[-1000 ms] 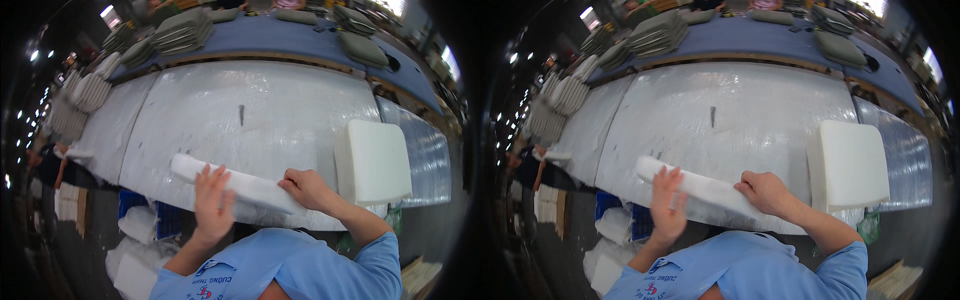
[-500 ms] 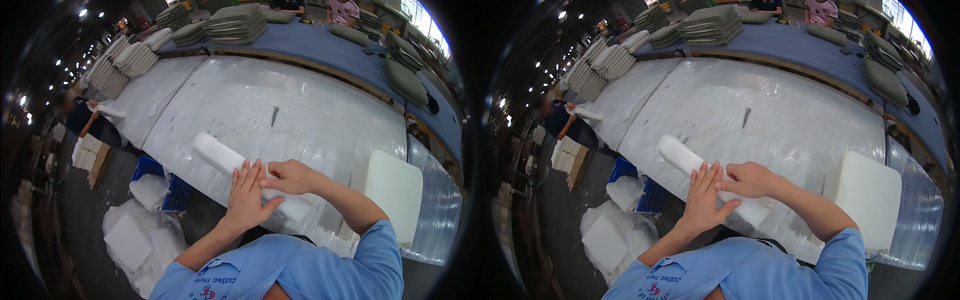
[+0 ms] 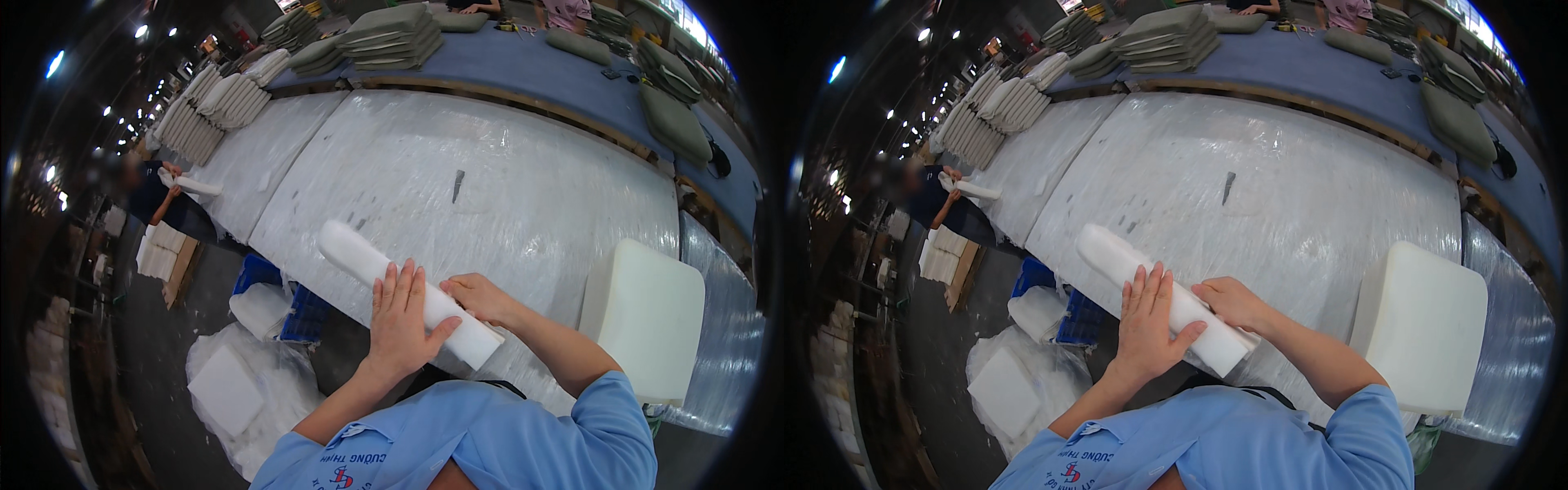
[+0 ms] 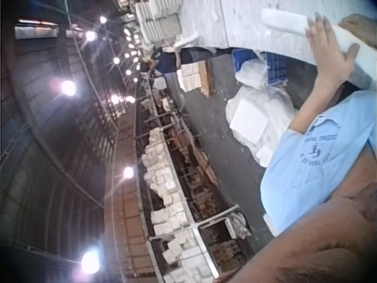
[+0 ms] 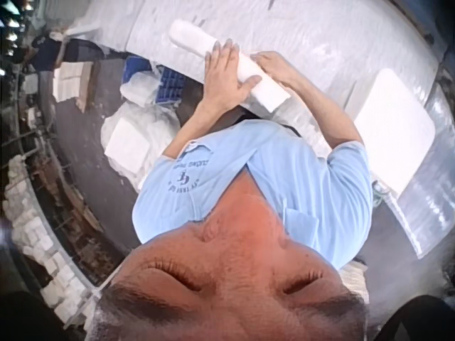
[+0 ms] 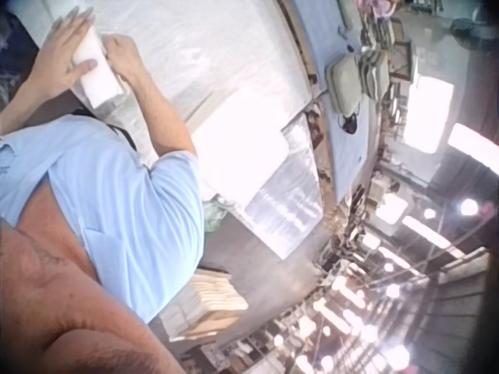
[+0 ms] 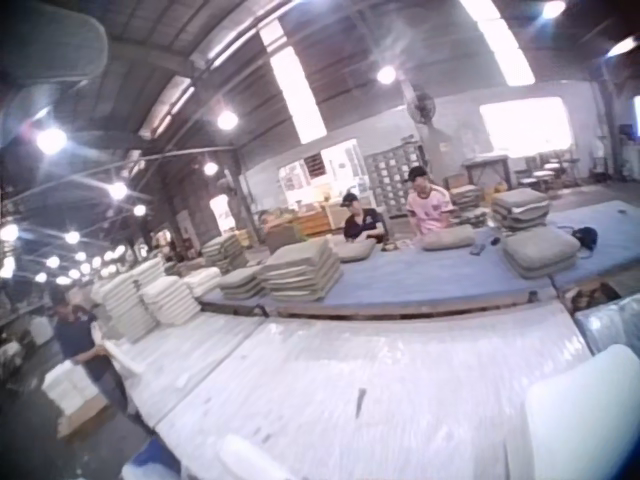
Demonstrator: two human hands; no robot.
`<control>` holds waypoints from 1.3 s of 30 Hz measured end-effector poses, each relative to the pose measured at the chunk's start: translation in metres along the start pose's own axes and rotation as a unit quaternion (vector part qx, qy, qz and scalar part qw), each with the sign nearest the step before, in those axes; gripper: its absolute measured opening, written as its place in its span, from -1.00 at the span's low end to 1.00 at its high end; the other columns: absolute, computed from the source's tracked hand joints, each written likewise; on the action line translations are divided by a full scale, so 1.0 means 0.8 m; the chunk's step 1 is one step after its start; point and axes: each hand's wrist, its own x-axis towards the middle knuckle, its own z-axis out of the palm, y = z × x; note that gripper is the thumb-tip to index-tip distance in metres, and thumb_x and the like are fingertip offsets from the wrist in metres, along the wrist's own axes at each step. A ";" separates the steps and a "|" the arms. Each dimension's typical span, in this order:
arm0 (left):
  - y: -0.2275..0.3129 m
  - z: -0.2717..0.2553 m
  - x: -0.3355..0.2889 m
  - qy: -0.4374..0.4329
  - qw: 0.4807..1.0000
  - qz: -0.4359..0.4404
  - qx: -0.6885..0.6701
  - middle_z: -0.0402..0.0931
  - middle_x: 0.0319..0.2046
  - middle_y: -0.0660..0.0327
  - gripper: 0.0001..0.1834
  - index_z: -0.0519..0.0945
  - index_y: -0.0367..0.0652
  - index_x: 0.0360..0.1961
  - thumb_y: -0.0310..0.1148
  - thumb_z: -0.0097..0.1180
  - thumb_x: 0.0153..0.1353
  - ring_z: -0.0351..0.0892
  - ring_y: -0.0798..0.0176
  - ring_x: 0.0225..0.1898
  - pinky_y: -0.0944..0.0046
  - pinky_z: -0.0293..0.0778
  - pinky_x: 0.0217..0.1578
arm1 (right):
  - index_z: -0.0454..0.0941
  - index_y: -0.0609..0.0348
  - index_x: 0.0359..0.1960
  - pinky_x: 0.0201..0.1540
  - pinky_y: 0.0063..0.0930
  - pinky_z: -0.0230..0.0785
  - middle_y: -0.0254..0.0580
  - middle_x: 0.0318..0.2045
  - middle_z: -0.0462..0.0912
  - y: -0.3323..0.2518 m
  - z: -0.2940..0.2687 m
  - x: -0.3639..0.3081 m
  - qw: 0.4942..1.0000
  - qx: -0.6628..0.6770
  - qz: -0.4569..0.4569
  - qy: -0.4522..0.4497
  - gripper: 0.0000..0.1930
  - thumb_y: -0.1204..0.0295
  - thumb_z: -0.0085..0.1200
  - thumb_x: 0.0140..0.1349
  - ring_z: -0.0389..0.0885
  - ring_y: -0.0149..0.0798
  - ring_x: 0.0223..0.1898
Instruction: The person wraps white foam blocks in thin white paper on a large work table. They fold the paper around each block, smooth the edges, and place the wrapped items into a green bag. The person repeats this process for multiple foam blocks.
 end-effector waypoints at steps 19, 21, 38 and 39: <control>-0.008 -0.011 0.004 -0.051 0.996 0.056 0.040 0.18 0.49 -0.23 -0.06 0.36 -0.30 0.45 0.29 0.05 0.35 -0.03 -0.42 0.55 -0.36 -0.21 0.51 | 0.65 0.23 -0.21 -0.19 -0.37 0.45 -0.29 -0.39 0.67 -0.014 0.012 -0.014 0.988 0.061 -0.133 -0.057 -0.58 0.11 -0.05 0.59 0.50 -0.40 -0.35; -0.006 -0.016 0.003 -0.063 0.995 0.061 0.040 0.19 0.49 -0.22 -0.09 0.38 -0.25 0.45 0.31 0.03 0.36 -0.04 -0.44 0.55 -0.39 -0.20 0.50 | 0.63 0.22 -0.30 -0.27 -0.43 0.38 -0.37 -0.44 0.60 0.001 0.015 -0.012 0.990 0.111 -0.071 -0.048 -0.58 0.13 -0.05 0.60 0.42 -0.49 -0.38; -0.015 -0.021 0.002 -0.105 0.991 0.080 0.032 0.12 0.49 -0.32 0.10 0.16 -0.57 0.47 0.32 0.02 0.36 -0.09 -0.44 0.56 -0.32 -0.24 0.53 | 0.55 0.23 -0.23 -0.16 -0.40 0.40 -0.26 -0.42 0.56 0.018 0.015 -0.009 0.995 -0.031 -0.096 0.001 -0.66 0.18 0.00 0.56 0.45 -0.40 -0.31; -0.015 -0.021 0.002 -0.106 0.991 0.081 0.031 0.11 0.49 -0.34 0.11 0.13 -0.58 0.48 0.33 0.02 0.36 -0.09 -0.44 0.57 -0.32 -0.25 0.53 | 0.55 0.24 -0.23 -0.15 -0.41 0.40 -0.27 -0.42 0.56 0.018 0.014 -0.009 0.997 -0.016 -0.078 0.002 -0.66 0.19 0.00 0.56 0.46 -0.40 -0.30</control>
